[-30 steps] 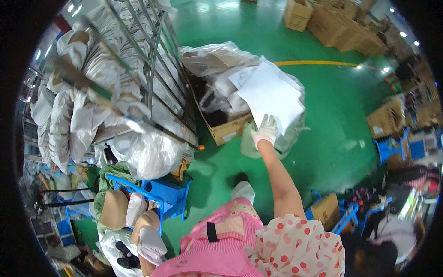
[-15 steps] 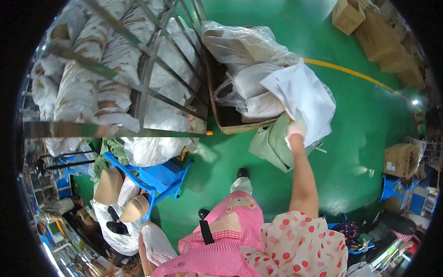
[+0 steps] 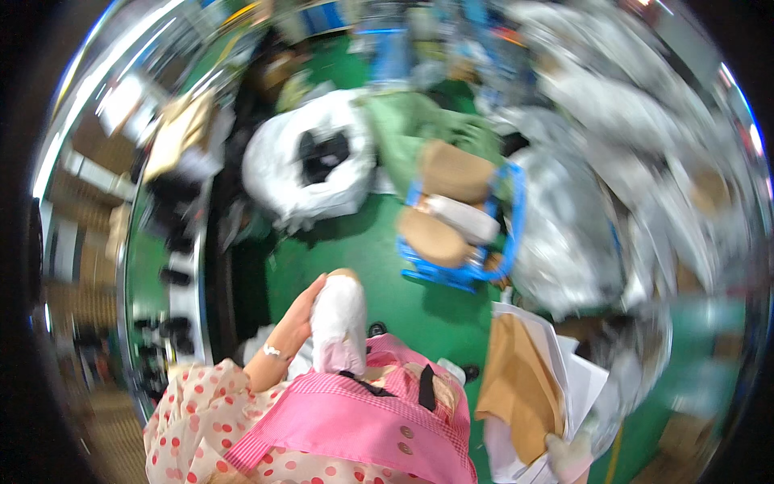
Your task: The person inserts white tissue paper into black sneakers on a factory table, then places the shoes into a white plastic bag. The person repeats this process for multiple pairs of shoes.
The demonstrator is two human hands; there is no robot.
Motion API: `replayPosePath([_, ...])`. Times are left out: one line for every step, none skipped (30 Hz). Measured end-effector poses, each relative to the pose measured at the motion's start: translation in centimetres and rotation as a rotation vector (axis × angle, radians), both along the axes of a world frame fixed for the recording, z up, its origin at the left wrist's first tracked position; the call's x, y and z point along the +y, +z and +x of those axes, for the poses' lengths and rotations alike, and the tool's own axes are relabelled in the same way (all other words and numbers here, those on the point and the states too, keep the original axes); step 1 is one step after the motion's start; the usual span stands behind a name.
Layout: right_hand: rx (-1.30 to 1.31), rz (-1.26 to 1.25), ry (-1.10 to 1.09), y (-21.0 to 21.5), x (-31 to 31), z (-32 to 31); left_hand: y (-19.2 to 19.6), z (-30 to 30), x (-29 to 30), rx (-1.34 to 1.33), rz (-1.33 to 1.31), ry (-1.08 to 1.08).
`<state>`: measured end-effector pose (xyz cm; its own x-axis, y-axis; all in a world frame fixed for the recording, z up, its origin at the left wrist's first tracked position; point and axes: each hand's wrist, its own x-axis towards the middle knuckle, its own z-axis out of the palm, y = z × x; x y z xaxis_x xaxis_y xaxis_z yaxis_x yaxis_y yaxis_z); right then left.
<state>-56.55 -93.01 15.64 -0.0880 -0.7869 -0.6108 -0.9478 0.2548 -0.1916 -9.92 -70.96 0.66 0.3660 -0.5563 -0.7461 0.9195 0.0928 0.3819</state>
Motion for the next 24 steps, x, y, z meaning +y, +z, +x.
replayPosePath([-0.126, -0.018, 0.102, 1.1, -0.2, 3.8, 1.1, 2.4, 1.6, -0.018, -0.044, 0.021])
replayPosePath([-0.223, -0.024, 0.187, 1.7, -0.4, 7.0, 0.9, 4.1, 3.4, -0.023, -0.047, 0.073])
replayPosePath([-0.321, -0.036, 0.288, 2.8, -1.0, 10.8, 0.9, 5.7, 5.1, -0.03, -0.065, 0.138])
replayPosePath([-0.432, -0.027, 0.383, 3.6, -1.4, 14.6, 1.3, 7.0, 7.3, -0.05, -0.067, 0.199])
replayPosePath([-0.699, 0.0, 0.386, 4.6, -1.5, 19.2, 1.7, 8.0, 9.7, -0.043, -0.081, 0.279])
replayPosePath([-0.815, -0.023, 0.423, 5.4, -1.3, 23.4, 2.1, 8.8, 11.7, -0.045, -0.092, 0.338])
replayPosePath([-0.912, -0.056, 0.464, 6.2, -1.2, 27.9, 1.5, 9.7, 13.2, -0.027, -0.119, 0.394])
replayPosePath([-0.922, 0.003, 0.529, 7.0, -1.2, 31.7, 1.2, 10.2, 14.5, 0.006, -0.133, 0.466])
replayPosePath([-0.992, 0.103, 0.611, 6.6, -1.6, 35.4, 1.6, 10.0, 17.2, -0.03, -0.116, 0.562])
replayPosePath([-1.03, 0.186, 0.657, 6.7, -1.6, 38.4, 1.5, 10.0, 19.1, -0.035, -0.099, 0.62])
replayPosePath([-1.001, 0.212, 0.71, 6.7, -1.7, 41.5, 1.1, 10.1, 20.5, -0.024, -0.093, 0.677])
replayPosePath([-0.978, 0.235, 0.752, 5.9, -2.0, 44.3, 1.0, 10.5, 21.4, -0.016, -0.085, 0.724])
replayPosePath([-0.946, 0.247, 0.801, 5.0, -2.3, 47.0, 0.8, 10.9, 22.2, 0.0, -0.088, 0.773])
replayPosePath([-0.899, 0.191, 0.866, 2.8, -3.9, 49.1, 0.7, 11.6, 22.7, 0.022, -0.083, 0.81])
replayPosePath([-0.904, 0.269, 0.834, 2.3, -3.7, 52.0, 0.7, 12.2, 23.3, 0.018, -0.099, 0.858])
replayPosePath([-0.915, 0.351, 0.802, 2.1, -3.3, 55.6, 1.1, 13.0, 23.8, 0.004, -0.114, 0.909])
replayPosePath([-0.924, 0.431, 0.766, 2.0, -2.8, 59.2, 1.5, 13.8, 24.0, -0.01, -0.128, 0.955])
replayPosePath([-0.86, 0.368, 0.811, 3.4, -2.0, 62.4, 1.8, 15.1, 23.9, -0.032, -0.098, 0.997])
replayPosePath([-0.851, 0.333, 0.871, 3.4, -2.5, 65.5, 1.7, 16.5, 23.9, -0.04, -0.121, 1.02])
replayPosePath([-0.842, 0.295, 0.926, 3.1, -3.3, 68.5, 1.6, 18.0, 23.9, -0.049, -0.145, 1.039])
replayPosePath([-0.832, 0.253, 0.992, 3.4, -3.8, 71.7, 1.4, 19.5, 24.0, -0.059, -0.176, 1.066])
replayPosePath([-0.889, 0.219, 1.027, 4.0, -3.7, 74.8, 1.8, 21.0, 24.2, -0.096, -0.193, 1.054])
replayPosePath([-0.991, 0.242, 1.072, 4.7, -4.1, 78.1, 2.4, 22.6, 23.6, -0.107, -0.197, 1.083])
replayPosePath([-1.027, 0.165, 1.163, 6.1, -3.4, 81.7, 3.3, 23.7, 23.5, -0.123, -0.192, 1.124])
